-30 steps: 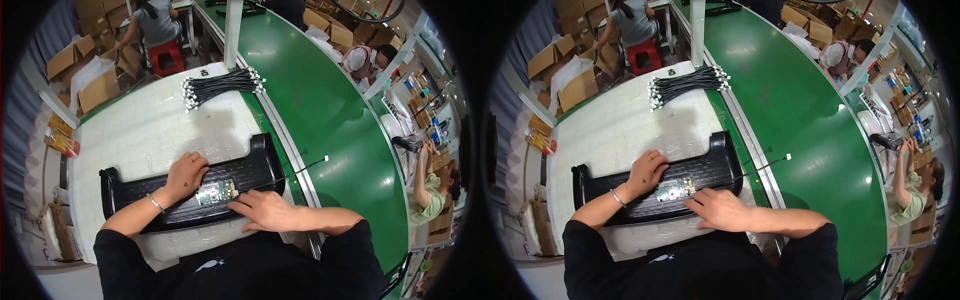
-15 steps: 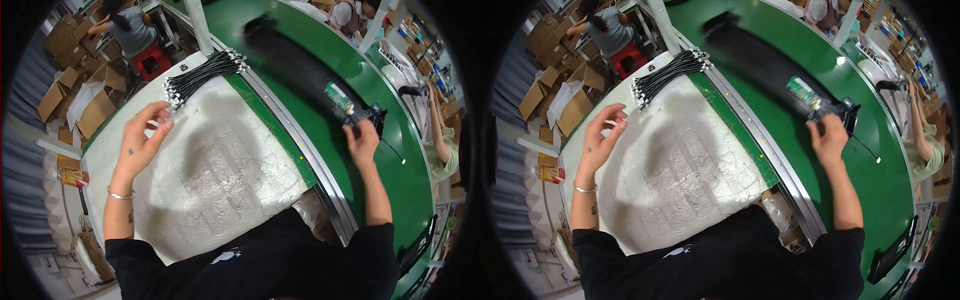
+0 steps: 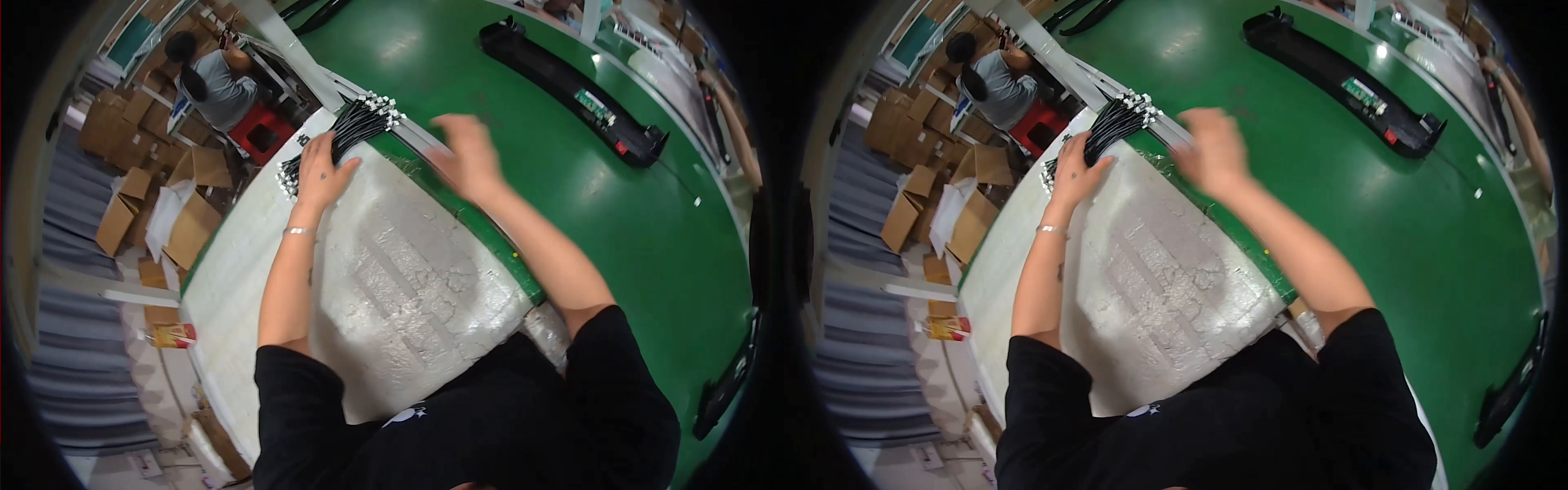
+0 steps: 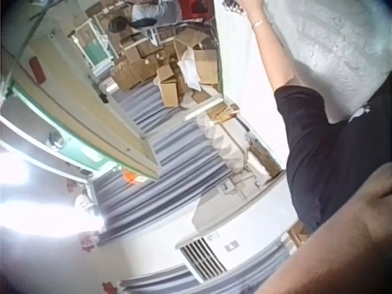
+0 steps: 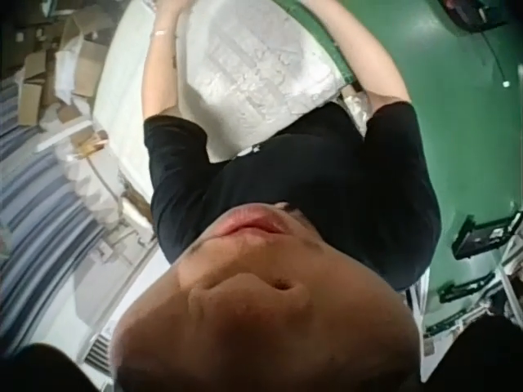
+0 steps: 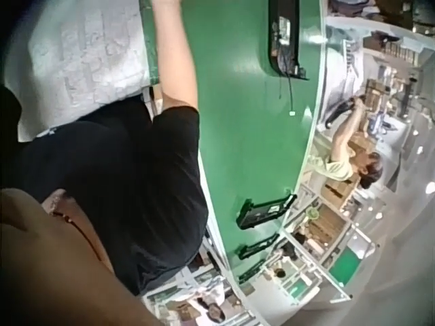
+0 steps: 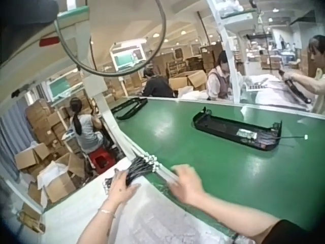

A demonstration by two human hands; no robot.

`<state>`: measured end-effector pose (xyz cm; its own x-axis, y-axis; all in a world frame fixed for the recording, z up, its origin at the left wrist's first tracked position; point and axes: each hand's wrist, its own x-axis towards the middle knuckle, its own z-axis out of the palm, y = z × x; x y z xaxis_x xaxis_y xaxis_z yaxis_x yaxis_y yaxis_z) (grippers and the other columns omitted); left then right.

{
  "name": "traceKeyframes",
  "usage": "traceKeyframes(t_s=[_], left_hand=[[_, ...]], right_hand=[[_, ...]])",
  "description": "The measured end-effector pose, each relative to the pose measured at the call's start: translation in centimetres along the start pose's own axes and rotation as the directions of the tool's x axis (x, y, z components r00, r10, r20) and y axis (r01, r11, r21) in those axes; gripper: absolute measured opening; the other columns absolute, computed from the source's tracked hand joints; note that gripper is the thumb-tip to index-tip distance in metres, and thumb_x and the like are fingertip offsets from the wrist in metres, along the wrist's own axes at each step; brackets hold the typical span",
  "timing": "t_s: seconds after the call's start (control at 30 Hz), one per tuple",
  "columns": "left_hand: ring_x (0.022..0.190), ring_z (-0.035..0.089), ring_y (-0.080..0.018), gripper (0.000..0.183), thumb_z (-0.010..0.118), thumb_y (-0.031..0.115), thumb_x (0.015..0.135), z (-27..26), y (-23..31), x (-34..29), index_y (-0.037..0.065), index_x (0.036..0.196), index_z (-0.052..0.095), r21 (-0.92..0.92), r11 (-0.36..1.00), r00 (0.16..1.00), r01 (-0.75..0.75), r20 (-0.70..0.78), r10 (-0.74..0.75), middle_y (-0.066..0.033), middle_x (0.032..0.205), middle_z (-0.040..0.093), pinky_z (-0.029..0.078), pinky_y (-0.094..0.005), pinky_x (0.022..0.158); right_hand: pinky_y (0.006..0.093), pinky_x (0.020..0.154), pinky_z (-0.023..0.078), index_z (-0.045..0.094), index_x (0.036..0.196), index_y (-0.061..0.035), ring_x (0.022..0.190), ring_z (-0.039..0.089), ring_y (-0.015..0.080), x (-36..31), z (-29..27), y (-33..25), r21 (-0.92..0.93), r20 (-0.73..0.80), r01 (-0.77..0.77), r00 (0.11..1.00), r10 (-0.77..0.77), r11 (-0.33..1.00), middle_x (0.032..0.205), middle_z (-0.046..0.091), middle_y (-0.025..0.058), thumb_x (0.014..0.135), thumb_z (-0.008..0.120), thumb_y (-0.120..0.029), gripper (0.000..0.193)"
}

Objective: Connecting wire bundles to circuit boards inside plastic housings on a factory assembly line.

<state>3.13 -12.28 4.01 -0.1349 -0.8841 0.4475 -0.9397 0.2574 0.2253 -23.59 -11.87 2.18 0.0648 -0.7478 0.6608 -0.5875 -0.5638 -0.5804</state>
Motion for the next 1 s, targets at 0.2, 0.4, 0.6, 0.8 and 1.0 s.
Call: traceKeyframes(t_s=[0.2, 0.4, 0.6, 0.8, 1.0], left_hand=[[0.135, 0.017, -0.0382, 0.102, 0.064, 0.064, 0.066, 2.9, -1.8, 5.0, 0.005, 0.14, 0.025, 0.331, 0.934, 0.906, 0.137, 0.339, -0.253, -0.0205, 0.143, 0.028, 0.016, -0.0435, 0.11], [0.103, 0.053, -0.0383, 0.081, 0.068, 0.055, 0.069, 3.8, -4.5, 5.5, 0.001, 0.125, 0.046, 0.21, 0.965, 0.96, 0.158, 0.197, -0.2, -0.0233, 0.108, 0.056, 0.043, -0.0415, 0.087], [0.092, 0.06, -0.0373, 0.074, 0.073, 0.039, 0.066, 0.9, -3.8, 9.4, -0.003, 0.121, 0.046, 0.213, 0.972, 0.813, 0.102, 0.545, -0.205, -0.0267, 0.098, 0.06, 0.047, -0.0403, 0.081], [0.094, 0.06, -0.0379, 0.059, 0.07, 0.026, 0.061, 3.2, -1.3, 10.0, -0.001, 0.106, 0.044, 0.503, 0.859, 0.835, 0.095, 0.43, -0.343, -0.0244, 0.096, 0.062, 0.048, -0.0431, 0.081], [0.065, 0.058, -0.0208, 0.041, 0.061, 0.013, 0.06, -0.2, -3.8, 7.3, 0.001, 0.098, 0.055, -0.28, 0.665, 0.632, 0.693, 0.679, -0.373, -0.0105, 0.073, 0.057, 0.048, -0.0357, 0.061]], right_hand=[[0.0383, 0.081, 0.046, 0.063, 0.076, -0.0078, 0.094, 0.056, 0.0282, -1.9, 12.9, -8.6, 0.292, 0.218, -0.33, 0.937, 0.273, 0.898, 0.088, 0.061, 0.0103, 0.07, 0.065, -0.013, 0.009], [0.0335, 0.063, 0.05, 0.065, 0.072, -0.005, 0.064, 0.063, 0.0243, 0.6, 14.3, -5.9, 0.502, 0.177, -0.517, 0.846, 0.503, 0.693, 0.07, 0.065, 0.01, 0.072, 0.063, -0.012, 0.007], [0.0371, 0.067, 0.051, 0.067, 0.072, -0.0061, 0.072, 0.064, 0.0303, 1.3, 13.9, -6.2, 0.622, 0.262, -0.628, 0.729, 0.632, 0.467, 0.076, 0.066, 0.0136, 0.073, 0.062, -0.014, 0.01], [0.0337, 0.067, 0.051, 0.067, 0.074, -0.0066, 0.07, 0.064, 0.0261, 1.6, 13.9, -5.8, 0.638, 0.336, -0.649, 0.719, 0.609, 0.415, 0.073, 0.066, 0.0128, 0.071, 0.063, -0.014, 0.009], [0.0337, 0.066, 0.05, 0.067, 0.078, -0.0052, 0.068, 0.064, 0.0232, 1.7, 15.5, -4.4, 0.701, 0.346, -0.631, 0.709, 0.614, 0.334, 0.074, 0.067, 0.0119, 0.077, 0.062, -0.021, 0.017]])
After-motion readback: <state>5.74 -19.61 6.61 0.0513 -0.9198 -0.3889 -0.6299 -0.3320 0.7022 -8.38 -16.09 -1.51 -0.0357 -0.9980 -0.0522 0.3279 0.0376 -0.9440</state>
